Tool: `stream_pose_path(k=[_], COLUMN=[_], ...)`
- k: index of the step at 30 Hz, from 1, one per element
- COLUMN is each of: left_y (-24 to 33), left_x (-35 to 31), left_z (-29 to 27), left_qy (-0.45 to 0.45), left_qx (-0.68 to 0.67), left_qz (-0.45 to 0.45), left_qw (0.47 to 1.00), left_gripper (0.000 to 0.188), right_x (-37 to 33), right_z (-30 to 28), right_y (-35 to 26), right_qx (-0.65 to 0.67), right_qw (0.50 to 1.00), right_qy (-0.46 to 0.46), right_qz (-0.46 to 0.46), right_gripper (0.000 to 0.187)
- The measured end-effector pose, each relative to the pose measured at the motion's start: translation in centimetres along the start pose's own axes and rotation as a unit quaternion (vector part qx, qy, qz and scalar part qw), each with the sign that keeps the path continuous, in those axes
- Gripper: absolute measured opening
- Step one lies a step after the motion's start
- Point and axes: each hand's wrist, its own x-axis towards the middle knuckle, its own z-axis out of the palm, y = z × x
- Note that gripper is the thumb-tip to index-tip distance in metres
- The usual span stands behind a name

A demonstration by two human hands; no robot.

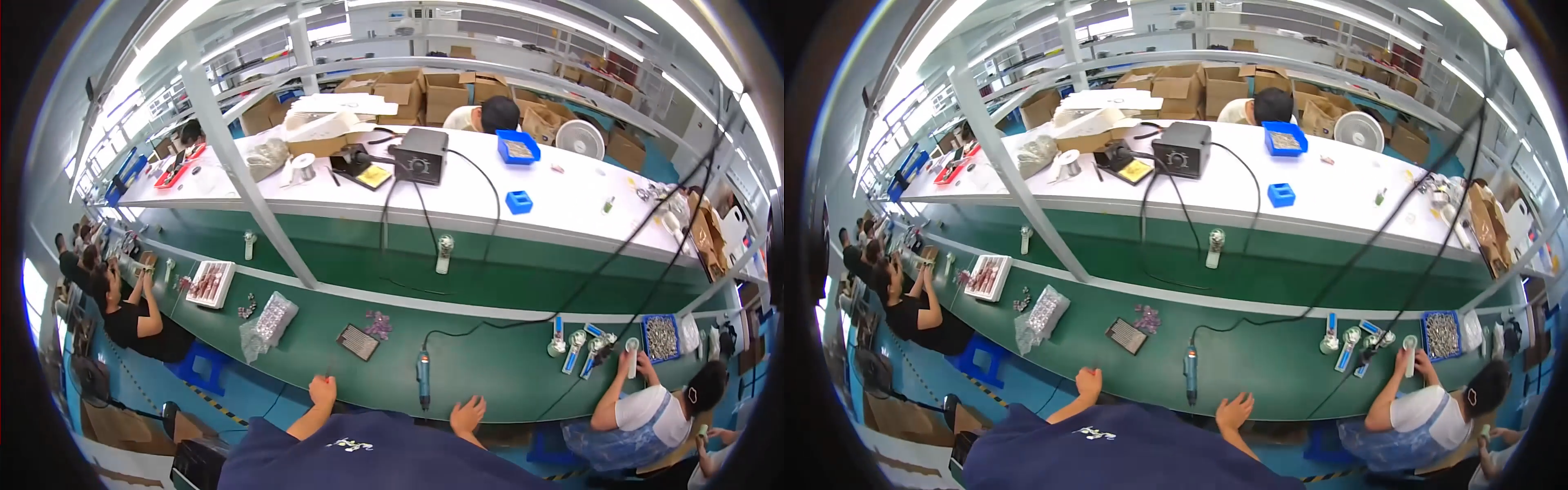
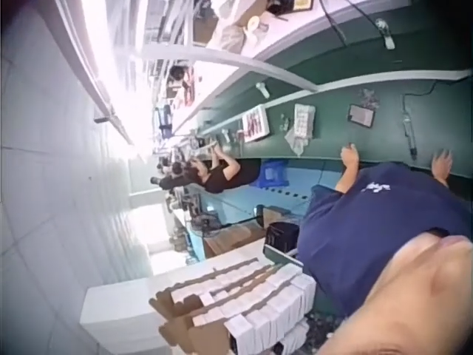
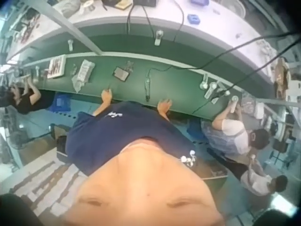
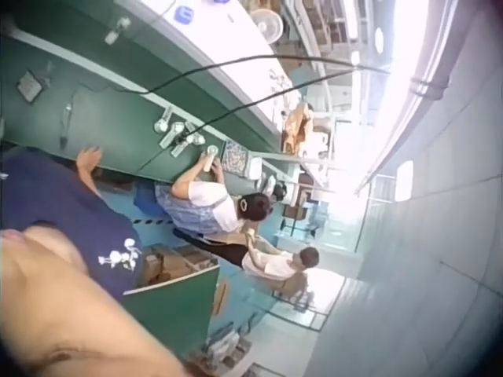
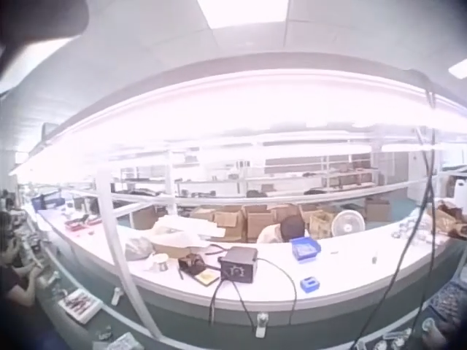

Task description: The person assembles small handheld electronic fans by installing circuit boards into fan housings, connecting wires, and attaching fan blades. The assembly is completed using an electric screwdriver and diagonal pliers to secure the components with screws.

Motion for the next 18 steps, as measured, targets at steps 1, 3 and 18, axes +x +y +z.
stream_pose_path(k=[1, 3, 18], left_y=[-0.7, -3.0, -9.6], left_x=[0.5, 1.5, 4.3], left_z=[0.2, 0.0, -5.2], left_qy=[0.022, 0.026, 0.097], left_qx=[-0.015, -0.049, -0.323], left_qz=[0.005, -0.015, -0.12], left_qw=[1.0, 0.998, 0.934], left_gripper=[0.028, 0.027, 0.02], right_x=[0.5, 2.5, 51.7], right_z=[0.1, 0.5, -32.9], right_y=[-0.1, -1.2, -55.6], right_qx=[-0.001, 0.288, -0.172], right_qw=[1.0, 0.936, 0.857], right_qy=[0.004, -0.154, -0.119], right_qz=[-0.003, 0.132, -0.471], right_gripper=[0.042, 0.039, 0.026])
